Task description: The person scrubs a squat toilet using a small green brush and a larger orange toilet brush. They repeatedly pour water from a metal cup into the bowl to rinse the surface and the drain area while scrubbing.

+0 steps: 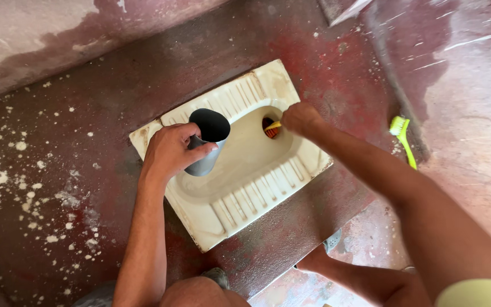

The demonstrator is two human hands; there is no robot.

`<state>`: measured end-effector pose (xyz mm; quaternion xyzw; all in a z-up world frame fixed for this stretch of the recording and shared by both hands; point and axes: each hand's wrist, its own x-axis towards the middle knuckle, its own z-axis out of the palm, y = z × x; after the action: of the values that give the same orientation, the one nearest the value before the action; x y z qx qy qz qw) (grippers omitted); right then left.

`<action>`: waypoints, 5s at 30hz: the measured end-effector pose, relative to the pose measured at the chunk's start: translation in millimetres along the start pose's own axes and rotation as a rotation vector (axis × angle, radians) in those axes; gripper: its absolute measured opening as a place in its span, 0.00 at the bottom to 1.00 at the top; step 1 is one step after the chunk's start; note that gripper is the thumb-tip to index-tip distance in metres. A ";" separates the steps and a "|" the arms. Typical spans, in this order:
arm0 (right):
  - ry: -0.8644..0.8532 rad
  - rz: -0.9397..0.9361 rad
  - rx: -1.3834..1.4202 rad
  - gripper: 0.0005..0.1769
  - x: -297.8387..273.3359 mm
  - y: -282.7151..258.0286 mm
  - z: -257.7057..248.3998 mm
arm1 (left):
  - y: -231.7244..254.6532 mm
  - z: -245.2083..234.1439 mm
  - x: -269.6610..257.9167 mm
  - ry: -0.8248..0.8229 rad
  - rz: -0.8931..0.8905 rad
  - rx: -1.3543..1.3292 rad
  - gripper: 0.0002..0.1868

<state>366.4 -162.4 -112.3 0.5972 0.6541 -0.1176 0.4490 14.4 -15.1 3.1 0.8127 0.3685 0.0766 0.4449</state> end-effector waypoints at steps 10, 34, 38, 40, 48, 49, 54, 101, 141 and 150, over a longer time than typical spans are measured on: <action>-0.306 0.476 1.156 0.19 21.0 53.9 -2.7 | -0.4 4.9 1.5 0.005 0.001 -0.018 0.20; 0.363 -0.175 -0.113 0.06 -50.0 36.3 46.9 | -4.7 5.0 10.5 -0.024 0.024 -0.041 0.20; 0.470 -0.109 0.084 0.07 -42.9 15.7 76.1 | -8.2 16.5 17.3 -0.069 -0.001 -0.040 0.19; 0.152 -0.042 0.027 0.09 -28.7 -2.5 76.6 | -7.8 19.2 20.5 -0.086 0.004 -0.017 0.21; -0.679 0.282 1.224 0.15 -1.3 60.0 39.0 | -4.1 12.3 13.4 -0.073 -0.008 -0.029 0.20; -0.643 0.287 1.207 0.16 -6.9 65.5 36.0 | -2.5 12.4 14.6 -0.057 0.022 -0.036 0.21; 0.002 0.231 0.282 0.18 -38.1 1.9 40.2 | 2.8 20.3 13.6 -0.114 0.015 0.011 0.19; -0.175 0.487 0.667 0.17 14.6 6.3 78.0 | 11.0 45.4 5.3 -0.235 0.162 -0.005 0.19; -0.764 0.472 1.751 0.35 -14.1 10.1 162.6 | 1.0 54.9 1.3 -0.298 0.093 0.076 0.20; -0.402 0.729 2.834 0.26 -50.7 -72.8 122.6 | 6.3 61.7 13.0 -0.290 0.059 0.086 0.20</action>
<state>350.7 -300.1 -173.0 0.6296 -0.2586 -0.6066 -0.4108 54.9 -49.6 -31.2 0.8439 0.2794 -0.0444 0.4559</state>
